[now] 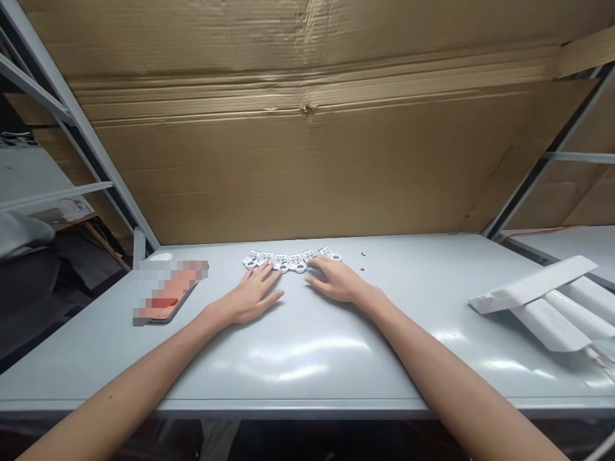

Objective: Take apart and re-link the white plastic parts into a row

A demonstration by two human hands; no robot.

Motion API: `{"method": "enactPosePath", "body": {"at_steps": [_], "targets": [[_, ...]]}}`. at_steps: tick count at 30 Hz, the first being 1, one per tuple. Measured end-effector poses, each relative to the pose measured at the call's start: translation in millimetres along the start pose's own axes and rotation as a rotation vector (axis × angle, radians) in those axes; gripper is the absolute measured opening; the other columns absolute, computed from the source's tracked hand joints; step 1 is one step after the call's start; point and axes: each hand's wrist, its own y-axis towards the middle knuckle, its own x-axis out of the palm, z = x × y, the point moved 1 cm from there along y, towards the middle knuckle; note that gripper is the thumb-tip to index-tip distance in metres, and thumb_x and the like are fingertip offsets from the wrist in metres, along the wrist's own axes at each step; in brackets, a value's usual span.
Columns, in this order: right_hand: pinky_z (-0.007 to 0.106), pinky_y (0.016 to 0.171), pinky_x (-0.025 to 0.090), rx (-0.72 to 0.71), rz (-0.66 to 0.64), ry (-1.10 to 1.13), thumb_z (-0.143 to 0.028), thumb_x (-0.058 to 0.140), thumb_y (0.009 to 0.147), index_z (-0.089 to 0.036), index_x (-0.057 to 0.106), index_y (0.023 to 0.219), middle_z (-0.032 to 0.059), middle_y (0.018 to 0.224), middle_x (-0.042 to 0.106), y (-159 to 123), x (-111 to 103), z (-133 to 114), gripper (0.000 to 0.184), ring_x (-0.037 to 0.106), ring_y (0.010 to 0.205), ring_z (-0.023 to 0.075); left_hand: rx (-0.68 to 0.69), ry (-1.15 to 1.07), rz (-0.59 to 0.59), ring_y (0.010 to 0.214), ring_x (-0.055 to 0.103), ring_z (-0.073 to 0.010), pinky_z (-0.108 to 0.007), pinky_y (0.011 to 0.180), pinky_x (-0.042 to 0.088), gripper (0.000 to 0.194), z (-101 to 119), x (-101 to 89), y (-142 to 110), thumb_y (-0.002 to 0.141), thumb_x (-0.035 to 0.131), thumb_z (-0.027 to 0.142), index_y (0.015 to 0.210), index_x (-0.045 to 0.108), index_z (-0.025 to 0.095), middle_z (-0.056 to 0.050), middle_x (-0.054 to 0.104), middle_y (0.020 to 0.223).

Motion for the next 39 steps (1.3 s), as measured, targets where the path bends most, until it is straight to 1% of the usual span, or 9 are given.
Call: {"method": "enactPosePath", "body": {"at_steps": [3,7,11,17,28,31,34,36,39], "targets": [[0.049,0.096,0.050,-0.009,0.021,-0.016,-0.043,0.048,0.096,-0.019,0.060,0.129,0.0141,0.130,0.065,0,2,1,0.043,0.061,0.115,0.0316,0.003,-0.001,0.003,0.152,0.001,-0.0291,-0.050,0.122,0.005,0.073,0,0.2,0,0.101,0.017,0.063,0.157,0.022,0.016,-0.014,0.010,0.165],[0.051,0.103,0.046,-0.102,0.062,-0.077,-0.043,0.049,0.096,-0.018,0.063,0.127,0.0157,0.134,0.062,1,3,-3,0.042,0.056,0.123,0.0329,0.007,0.002,0.015,0.152,0.001,-0.0295,-0.050,0.122,0.006,0.072,-1,1.3,1,0.101,0.019,0.063,0.157,0.023,0.017,-0.013,0.011,0.165],[0.052,0.109,0.041,-0.189,0.018,-0.100,-0.043,0.047,0.097,-0.020,0.062,0.131,0.0135,0.137,0.061,1,1,-11,0.044,0.051,0.130,0.0319,0.012,0.017,0.015,0.152,0.001,-0.0296,-0.050,0.122,0.006,0.072,-1,2.1,1,0.101,0.018,0.062,0.157,0.023,0.016,-0.014,0.010,0.165],[0.055,0.115,0.033,-0.150,-0.034,-0.084,-0.047,0.045,0.098,-0.022,0.056,0.139,0.0106,0.144,0.056,0,6,-13,0.050,0.040,0.141,0.0337,0.028,0.011,0.012,0.152,0.001,-0.0286,-0.050,0.121,0.005,0.073,-1,2.3,0,0.101,0.016,0.062,0.158,0.020,0.015,-0.015,0.010,0.164],[0.053,0.114,0.034,-0.110,-0.031,-0.077,-0.051,0.043,0.097,-0.018,0.051,0.143,0.0145,0.148,0.050,1,8,-12,0.057,0.040,0.140,0.0330,0.036,-0.004,0.022,0.152,0.004,-0.0281,-0.051,0.121,0.007,0.071,-2,2.3,0,0.101,0.017,0.063,0.158,0.021,0.019,-0.012,0.013,0.164],[0.052,0.112,0.038,-0.044,0.049,-0.070,-0.050,0.043,0.097,-0.020,0.053,0.140,0.0140,0.146,0.052,1,4,0,0.053,0.046,0.136,0.0319,0.037,-0.007,0.014,0.152,0.002,-0.0286,-0.054,0.120,0.005,0.071,-1,0.7,1,0.102,0.016,0.062,0.158,0.021,0.019,-0.012,0.012,0.164],[0.050,0.109,0.042,0.092,0.119,-0.094,-0.043,0.039,0.098,-0.020,0.052,0.139,0.0138,0.142,0.056,0,0,21,0.048,0.051,0.130,0.0310,0.029,-0.010,-0.003,0.152,0.001,-0.0285,-0.054,0.121,0.004,0.071,-1,-0.7,2,0.102,0.016,0.062,0.158,0.020,0.019,-0.012,0.009,0.164],[0.049,0.108,0.043,0.171,0.097,-0.094,-0.038,0.037,0.099,-0.021,0.049,0.141,0.0127,0.142,0.056,-1,-1,33,0.047,0.052,0.130,0.0307,0.028,-0.013,-0.008,0.152,0.000,-0.0279,-0.053,0.121,0.003,0.071,-1,-0.7,2,0.102,0.016,0.062,0.158,0.020,0.018,-0.011,0.009,0.164],[0.049,0.105,0.045,0.222,0.021,-0.102,-0.032,0.037,0.097,-0.021,0.049,0.141,0.0125,0.142,0.057,-4,-2,42,0.046,0.053,0.130,0.0316,0.035,-0.024,-0.006,0.152,-0.001,-0.0274,-0.053,0.121,0.003,0.072,-3,0.9,4,0.101,0.014,0.064,0.158,0.021,0.019,-0.010,0.009,0.165]]}}
